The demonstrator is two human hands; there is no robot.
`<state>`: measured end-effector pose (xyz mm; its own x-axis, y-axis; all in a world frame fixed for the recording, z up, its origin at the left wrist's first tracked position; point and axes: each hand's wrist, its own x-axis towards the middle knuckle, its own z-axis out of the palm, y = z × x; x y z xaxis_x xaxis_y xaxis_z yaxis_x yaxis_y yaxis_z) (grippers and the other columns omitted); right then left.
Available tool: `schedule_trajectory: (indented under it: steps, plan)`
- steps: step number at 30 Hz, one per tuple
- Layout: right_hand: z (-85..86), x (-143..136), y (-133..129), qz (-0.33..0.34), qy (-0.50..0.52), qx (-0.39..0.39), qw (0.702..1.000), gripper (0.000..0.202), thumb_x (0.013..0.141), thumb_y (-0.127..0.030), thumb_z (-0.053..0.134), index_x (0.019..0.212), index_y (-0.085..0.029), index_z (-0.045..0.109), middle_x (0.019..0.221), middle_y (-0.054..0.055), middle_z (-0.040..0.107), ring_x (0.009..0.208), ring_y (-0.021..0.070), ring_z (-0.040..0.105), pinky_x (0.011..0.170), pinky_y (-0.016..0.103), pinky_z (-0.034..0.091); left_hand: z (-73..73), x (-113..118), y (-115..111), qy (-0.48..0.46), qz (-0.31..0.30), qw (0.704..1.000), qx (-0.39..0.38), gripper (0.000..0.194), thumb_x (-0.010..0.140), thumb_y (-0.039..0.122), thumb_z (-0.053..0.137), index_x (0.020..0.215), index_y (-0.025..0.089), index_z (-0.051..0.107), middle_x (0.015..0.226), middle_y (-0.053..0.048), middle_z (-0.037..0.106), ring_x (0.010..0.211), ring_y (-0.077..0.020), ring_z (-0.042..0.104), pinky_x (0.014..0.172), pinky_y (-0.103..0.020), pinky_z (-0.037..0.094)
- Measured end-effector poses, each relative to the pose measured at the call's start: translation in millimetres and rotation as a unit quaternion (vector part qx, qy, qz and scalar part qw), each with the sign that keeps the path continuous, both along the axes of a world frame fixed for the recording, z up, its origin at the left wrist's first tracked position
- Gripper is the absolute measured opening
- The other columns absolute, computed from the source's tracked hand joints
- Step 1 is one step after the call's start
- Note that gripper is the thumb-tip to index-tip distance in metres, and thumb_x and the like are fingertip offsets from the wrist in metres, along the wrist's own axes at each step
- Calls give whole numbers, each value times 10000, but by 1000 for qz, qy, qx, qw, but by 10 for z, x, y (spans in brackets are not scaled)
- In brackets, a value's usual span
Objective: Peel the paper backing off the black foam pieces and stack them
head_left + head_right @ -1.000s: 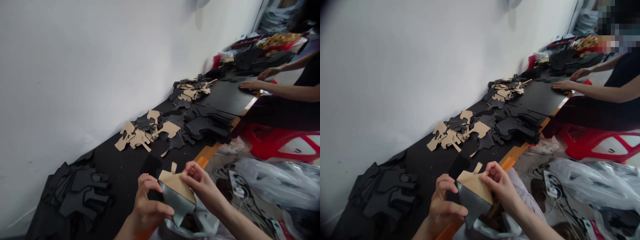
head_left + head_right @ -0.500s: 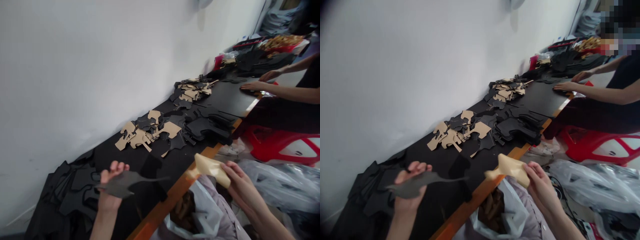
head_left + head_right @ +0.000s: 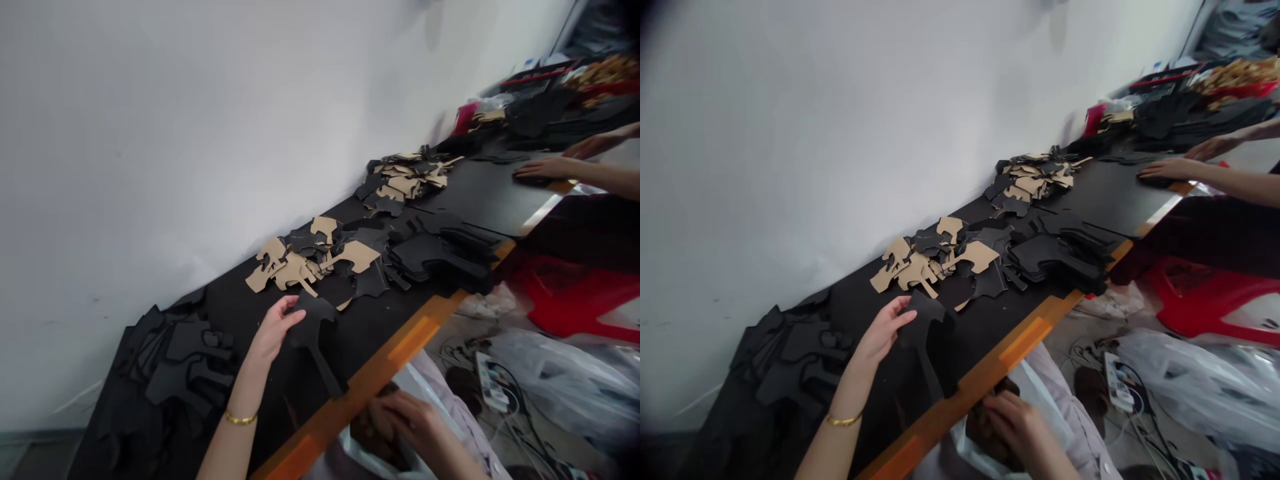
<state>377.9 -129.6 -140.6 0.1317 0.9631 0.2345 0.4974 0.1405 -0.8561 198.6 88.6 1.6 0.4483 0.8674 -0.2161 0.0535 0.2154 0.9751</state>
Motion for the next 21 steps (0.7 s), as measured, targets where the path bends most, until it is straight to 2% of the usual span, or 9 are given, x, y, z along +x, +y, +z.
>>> schedule_trajectory:
  steps: [2, 4, 7, 10, 13, 15, 18, 21]
  plan:
    - [276, -69, 107, 25, -33, 44, 998, 326, 890, -202, 482, 1157, -326, 621, 941, 53, 671, 805, 189, 651, 689, 276, 525, -80, 30, 15, -4, -17, 1000, -15, 367, 628, 273, 787, 946, 166, 638, 948, -28, 661, 815, -156, 630, 771, -272, 494]
    - [500, -134, 237, 45, -80, 81, 992, 368, 894, -199, 486, 1223, -336, 576, 980, 60, 652, 810, 188, 627, 697, 284, 507, -140, 18, 28, 0, -26, 999, -19, 359, 635, 279, 786, 944, 164, 643, 951, -30, 660, 814, -156, 631, 761, -267, 493]
    - [629, -229, 449, 72, -112, 123, 983, 269, 896, -177, 450, 1014, -279, 668, 839, 48, 629, 705, 164, 579, 621, 259, 467, -227, -23, 60, 21, -23, 999, -14, 364, 643, 303, 783, 949, 163, 643, 975, -41, 658, 795, -158, 636, 736, -268, 497]
    - [541, -316, 611, 83, -74, 127, 986, 257, 908, -164, 403, 856, -221, 649, 813, 46, 611, 708, 151, 576, 623, 237, 466, -338, -54, 119, 46, -10, 999, 1, 386, 632, 324, 788, 946, 155, 643, 996, -56, 652, 772, -163, 636, 703, -268, 500]
    - [381, -376, 687, 46, -4, 98, 994, 156, 876, -161, 456, 905, -211, 601, 802, 30, 608, 696, 146, 585, 634, 241, 486, -454, -67, 186, 65, -6, 998, 13, 386, 627, 323, 790, 937, 142, 649, 988, -64, 649, 766, -162, 631, 694, -259, 494]
    - [299, -391, 700, 18, 40, 79, 996, 202, 841, -126, 472, 983, -219, 580, 812, 20, 613, 691, 141, 592, 636, 244, 497, -515, -69, 221, 73, -8, 997, 19, 391, 620, 321, 793, 937, 137, 656, 976, -66, 656, 778, -165, 630, 703, -255, 488]
    - [235, -386, 699, 48, 58, 93, 993, 328, 836, -81, 433, 1078, -237, 589, 932, 47, 637, 816, 157, 625, 711, 263, 512, -573, -69, 247, 82, -13, 996, 20, 411, 607, 326, 799, 947, 141, 663, 970, -66, 667, 782, -171, 631, 699, -253, 485]
    - [204, -383, 700, 83, 37, 115, 989, 338, 848, -73, 422, 1056, -235, 634, 955, 65, 645, 856, 169, 633, 722, 263, 510, -605, -70, 250, 95, -26, 995, 16, 397, 623, 322, 787, 954, 151, 652, 906, -50, 682, 743, -164, 627, 674, -248, 479]
